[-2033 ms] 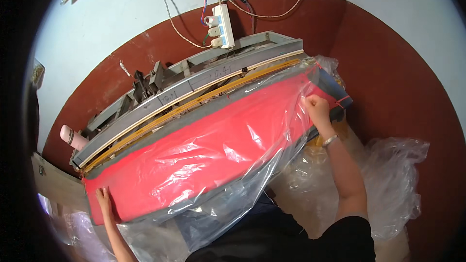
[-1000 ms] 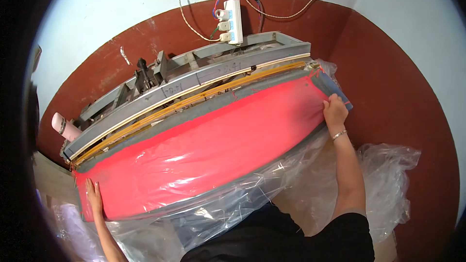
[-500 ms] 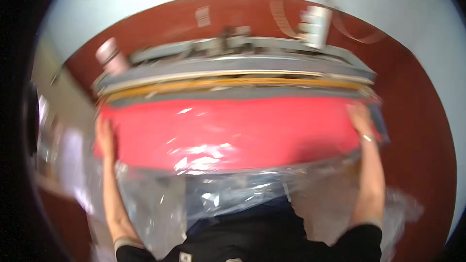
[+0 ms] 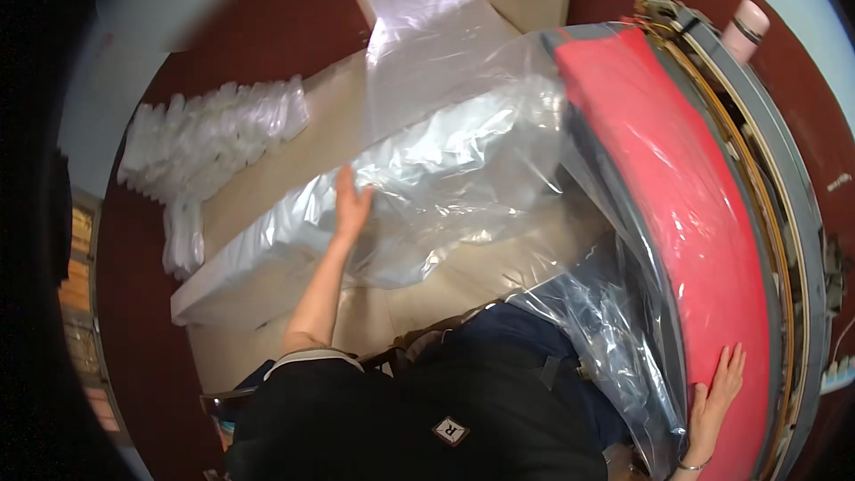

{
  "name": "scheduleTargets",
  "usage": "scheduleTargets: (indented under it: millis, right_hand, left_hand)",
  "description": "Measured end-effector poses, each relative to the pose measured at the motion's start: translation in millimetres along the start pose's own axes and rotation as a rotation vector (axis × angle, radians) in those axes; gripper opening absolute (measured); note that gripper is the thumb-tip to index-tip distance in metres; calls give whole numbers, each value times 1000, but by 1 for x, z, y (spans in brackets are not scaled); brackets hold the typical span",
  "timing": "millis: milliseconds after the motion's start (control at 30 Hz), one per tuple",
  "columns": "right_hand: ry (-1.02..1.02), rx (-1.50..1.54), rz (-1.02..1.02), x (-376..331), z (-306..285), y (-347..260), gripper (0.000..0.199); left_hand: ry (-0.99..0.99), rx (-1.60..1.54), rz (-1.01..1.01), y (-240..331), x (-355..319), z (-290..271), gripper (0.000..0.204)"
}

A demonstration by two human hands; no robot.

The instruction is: The person repeatedly pulls plastic sheeting onto the machine platform, smooths and aligns the plastic film by hand, and presses the sealer bar down to seal the plastic sheets.

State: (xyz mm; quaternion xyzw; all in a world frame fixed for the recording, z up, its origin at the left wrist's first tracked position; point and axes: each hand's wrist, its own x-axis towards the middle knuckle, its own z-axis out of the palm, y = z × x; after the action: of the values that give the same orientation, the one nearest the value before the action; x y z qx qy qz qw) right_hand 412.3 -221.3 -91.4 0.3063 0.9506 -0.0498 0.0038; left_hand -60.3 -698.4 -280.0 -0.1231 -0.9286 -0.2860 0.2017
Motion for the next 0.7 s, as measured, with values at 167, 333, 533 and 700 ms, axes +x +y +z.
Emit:
scheduleTargets:
  millis: [167,333,533,700]
  right_hand:
    - [48,-55,66,8,8,21,57]
    - [86,-52,54,4,13,29,53]
    - [108,-61,57,6,14,28,48]
    - [124,-42,70,2,14,33,46]
  left_hand:
    - [205,545,-560,-145,-35,-74,51]
    - [88,631,-582,-174,-60,-108,31]
    - [205,524,-673,-165,-45,-130,13]
    - [420,346,-793,-224,-28,-157,13]
